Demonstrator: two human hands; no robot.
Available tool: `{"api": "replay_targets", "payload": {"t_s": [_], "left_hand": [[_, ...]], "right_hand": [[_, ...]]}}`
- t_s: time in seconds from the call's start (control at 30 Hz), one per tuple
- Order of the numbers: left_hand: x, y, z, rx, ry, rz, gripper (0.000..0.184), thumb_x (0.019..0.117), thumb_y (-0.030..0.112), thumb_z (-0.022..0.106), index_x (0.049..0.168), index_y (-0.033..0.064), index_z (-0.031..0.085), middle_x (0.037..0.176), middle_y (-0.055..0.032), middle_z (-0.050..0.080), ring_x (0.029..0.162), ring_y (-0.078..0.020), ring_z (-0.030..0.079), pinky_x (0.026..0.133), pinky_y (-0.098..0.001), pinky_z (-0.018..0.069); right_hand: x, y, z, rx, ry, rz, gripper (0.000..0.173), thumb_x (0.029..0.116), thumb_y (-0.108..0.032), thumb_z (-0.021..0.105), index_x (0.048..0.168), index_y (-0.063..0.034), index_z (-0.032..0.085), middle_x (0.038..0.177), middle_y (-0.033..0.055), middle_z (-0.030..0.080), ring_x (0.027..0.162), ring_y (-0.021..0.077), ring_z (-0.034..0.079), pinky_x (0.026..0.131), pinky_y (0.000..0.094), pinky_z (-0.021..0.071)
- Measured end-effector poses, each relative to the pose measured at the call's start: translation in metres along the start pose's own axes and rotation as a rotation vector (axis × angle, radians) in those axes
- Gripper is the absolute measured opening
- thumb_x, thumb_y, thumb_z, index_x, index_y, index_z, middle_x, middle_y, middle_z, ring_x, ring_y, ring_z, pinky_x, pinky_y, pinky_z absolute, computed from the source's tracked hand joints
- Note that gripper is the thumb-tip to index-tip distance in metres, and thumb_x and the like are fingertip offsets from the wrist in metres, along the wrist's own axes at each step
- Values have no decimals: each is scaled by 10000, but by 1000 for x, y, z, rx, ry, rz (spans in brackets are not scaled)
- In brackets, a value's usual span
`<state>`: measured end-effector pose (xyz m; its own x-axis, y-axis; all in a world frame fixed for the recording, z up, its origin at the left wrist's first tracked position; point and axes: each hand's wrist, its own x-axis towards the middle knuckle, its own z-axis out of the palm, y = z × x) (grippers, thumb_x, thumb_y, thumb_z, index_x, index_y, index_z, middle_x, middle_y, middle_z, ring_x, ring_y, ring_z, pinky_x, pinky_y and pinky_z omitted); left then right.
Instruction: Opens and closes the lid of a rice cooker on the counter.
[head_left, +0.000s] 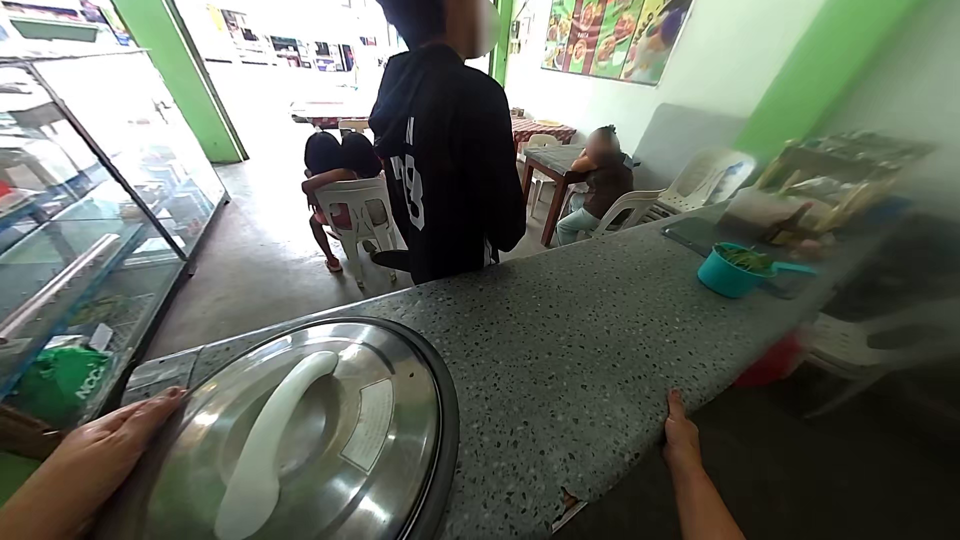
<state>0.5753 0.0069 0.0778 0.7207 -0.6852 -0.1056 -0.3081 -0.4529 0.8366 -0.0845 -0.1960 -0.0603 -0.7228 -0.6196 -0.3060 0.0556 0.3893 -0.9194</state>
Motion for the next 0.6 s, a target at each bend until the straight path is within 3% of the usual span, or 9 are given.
{"api": "replay_targets", "payload": {"t_s": [0.1, 0.33, 0.53, 0.6], "left_hand": [[-8, 11, 1, -8, -12, -9, 435, 1080, 381, 491, 1173, -16, 642, 993, -112, 630, 861, -142, 576, 810, -412, 481], [-13, 19, 4, -41, -4, -50, 392, 1089, 333, 488, 1208, -13, 627, 983, -71, 622, 820, -60, 558, 782, -306, 482], [-1, 8, 11, -11, 94, -110, 450, 1090, 382, 486, 1191, -24, 649, 1035, -182, 658, 891, -204, 611, 840, -451, 492], [7, -2, 11, -30, 103, -95, 423, 1095, 356, 478, 1196, -16, 653, 1026, -150, 659, 876, -159, 609, 830, -397, 498]], "right_hand": [[-2, 0, 0, 6, -1, -11, 717, 1029, -603, 502, 1231, 77, 612, 1151, 245, 656, 1055, 291, 648, 919, 515, 510], [-1, 2, -1, 16, -18, -15, 708, 1037, -595, 490, 1232, 74, 612, 1150, 241, 658, 1050, 286, 654, 918, 510, 516], [-1, 1, -2, 6, -19, -31, 683, 1050, -576, 476, 1228, 66, 621, 1141, 234, 663, 1045, 275, 655, 915, 501, 517], [-2, 0, -1, 6, -25, -40, 692, 1054, -570, 471, 1262, 75, 609, 1188, 248, 659, 1098, 290, 656, 955, 510, 515]]}}
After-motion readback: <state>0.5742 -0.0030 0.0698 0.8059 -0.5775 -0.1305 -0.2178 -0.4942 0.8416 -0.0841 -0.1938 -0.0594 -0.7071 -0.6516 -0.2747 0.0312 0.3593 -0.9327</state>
